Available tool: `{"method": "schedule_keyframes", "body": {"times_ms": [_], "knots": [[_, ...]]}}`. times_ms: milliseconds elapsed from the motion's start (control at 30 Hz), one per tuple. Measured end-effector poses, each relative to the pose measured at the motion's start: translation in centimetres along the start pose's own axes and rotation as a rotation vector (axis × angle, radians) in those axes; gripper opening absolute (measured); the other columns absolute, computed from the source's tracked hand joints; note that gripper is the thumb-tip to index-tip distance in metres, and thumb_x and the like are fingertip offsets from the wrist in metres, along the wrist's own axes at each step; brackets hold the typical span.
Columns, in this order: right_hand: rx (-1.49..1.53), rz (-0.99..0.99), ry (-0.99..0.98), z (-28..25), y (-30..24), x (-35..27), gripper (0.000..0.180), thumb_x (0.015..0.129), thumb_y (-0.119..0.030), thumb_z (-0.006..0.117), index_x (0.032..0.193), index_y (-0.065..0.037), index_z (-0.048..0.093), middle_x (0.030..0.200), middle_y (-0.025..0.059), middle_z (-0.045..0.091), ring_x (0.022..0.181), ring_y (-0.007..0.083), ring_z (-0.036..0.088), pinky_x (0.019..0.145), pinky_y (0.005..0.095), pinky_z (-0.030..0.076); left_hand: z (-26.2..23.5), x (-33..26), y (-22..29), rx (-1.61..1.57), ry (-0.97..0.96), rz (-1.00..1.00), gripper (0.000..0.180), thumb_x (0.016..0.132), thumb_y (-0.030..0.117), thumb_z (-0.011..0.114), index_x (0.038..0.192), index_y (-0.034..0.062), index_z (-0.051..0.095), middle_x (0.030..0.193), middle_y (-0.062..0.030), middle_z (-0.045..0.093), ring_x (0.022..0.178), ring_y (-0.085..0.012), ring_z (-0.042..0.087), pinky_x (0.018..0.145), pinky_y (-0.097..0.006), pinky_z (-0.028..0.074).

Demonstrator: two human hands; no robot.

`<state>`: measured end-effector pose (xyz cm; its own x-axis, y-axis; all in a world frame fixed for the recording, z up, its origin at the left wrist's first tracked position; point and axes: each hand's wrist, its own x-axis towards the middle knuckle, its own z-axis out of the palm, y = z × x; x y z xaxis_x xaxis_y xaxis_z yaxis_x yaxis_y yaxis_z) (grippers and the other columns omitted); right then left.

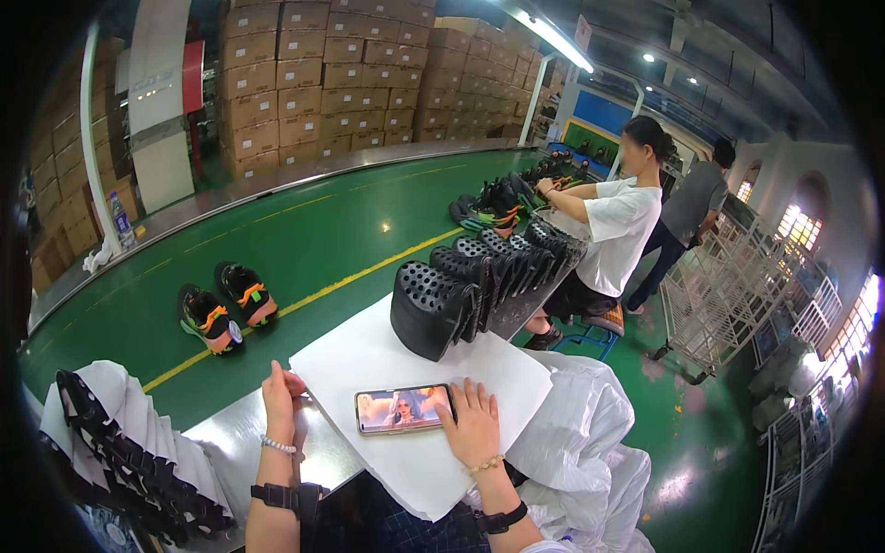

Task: Checking and organizing shoes on an assembly line.

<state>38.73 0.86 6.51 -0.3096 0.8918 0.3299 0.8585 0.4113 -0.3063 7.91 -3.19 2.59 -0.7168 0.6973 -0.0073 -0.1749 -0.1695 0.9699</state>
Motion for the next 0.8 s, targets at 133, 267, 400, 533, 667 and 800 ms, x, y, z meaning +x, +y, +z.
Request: {"method": "schedule_keyframes", "body": {"times_ms": [133,267,400,533,667,800], "knots": [[-0.002,0.010,0.002,0.1,0.0,-0.4,0.053,0.087,-0.043,0.047,0.126,-0.008,0.047,0.135,0.0177,0.040,0.128,0.0359,0.032,0.107,0.0473,0.019,0.0,-0.4,0.0,0.020,-0.006,-0.004,0.057,0.096,0.042,0.035,0.058,0.0048,0.055,0.056,-0.0053,0.057,0.054,-0.0135,0.055,0.056,-0.025,0.044],[-0.004,0.001,-0.007,-0.2,-0.3,-0.7,0.053,0.086,-0.043,0.047,0.126,-0.008,0.047,0.136,0.0177,0.040,0.128,0.0359,0.032,0.107,0.0472,0.019,-0.5,-0.5,-0.3,0.025,-0.011,0.009,0.057,0.096,0.042,0.036,0.058,0.0047,0.055,0.056,-0.0054,0.057,0.053,-0.0135,0.054,0.055,-0.025,0.044],[-0.002,0.001,0.000,-0.4,-0.4,-0.8,0.054,0.086,-0.043,0.048,0.126,-0.008,0.047,0.135,0.0177,0.040,0.128,0.0361,0.032,0.107,0.0472,0.019,-0.1,-0.8,0.3,0.028,0.007,-0.002,0.057,0.095,0.043,0.036,0.057,0.0047,0.055,0.056,-0.0053,0.057,0.053,-0.0133,0.054,0.054,-0.025,0.043],[-0.025,-0.014,0.012,-0.2,-0.2,-0.5,0.055,0.085,-0.045,0.049,0.126,-0.007,0.047,0.135,0.0180,0.040,0.127,0.0363,0.033,0.107,0.0474,0.020,-0.1,-0.7,0.3,0.058,0.003,-0.011,0.058,0.095,0.043,0.036,0.057,0.0044,0.055,0.055,-0.0050,0.056,0.053,-0.0131,0.054,0.054,-0.025,0.043],[-0.017,-0.016,0.018,-0.1,-0.2,-0.5,0.056,0.085,-0.045,0.049,0.126,-0.007,0.048,0.135,0.0183,0.040,0.127,0.0363,0.033,0.107,0.0474,0.020,-0.2,-0.4,-0.2,0.051,-0.005,0.007,0.057,0.095,0.042,0.036,0.058,0.0041,0.056,0.056,-0.0049,0.056,0.052,-0.0129,0.054,0.054,-0.024,0.043],[-0.015,-0.009,0.017,-0.3,-0.3,-0.5,0.056,0.086,-0.046,0.049,0.126,-0.007,0.047,0.135,0.0185,0.041,0.127,0.0364,0.033,0.107,0.0473,0.020,-0.1,-0.5,0.0,0.038,-0.011,0.007,0.057,0.096,0.041,0.036,0.058,0.0042,0.056,0.056,-0.0049,0.057,0.052,-0.0127,0.053,0.054,-0.024,0.042]]}}
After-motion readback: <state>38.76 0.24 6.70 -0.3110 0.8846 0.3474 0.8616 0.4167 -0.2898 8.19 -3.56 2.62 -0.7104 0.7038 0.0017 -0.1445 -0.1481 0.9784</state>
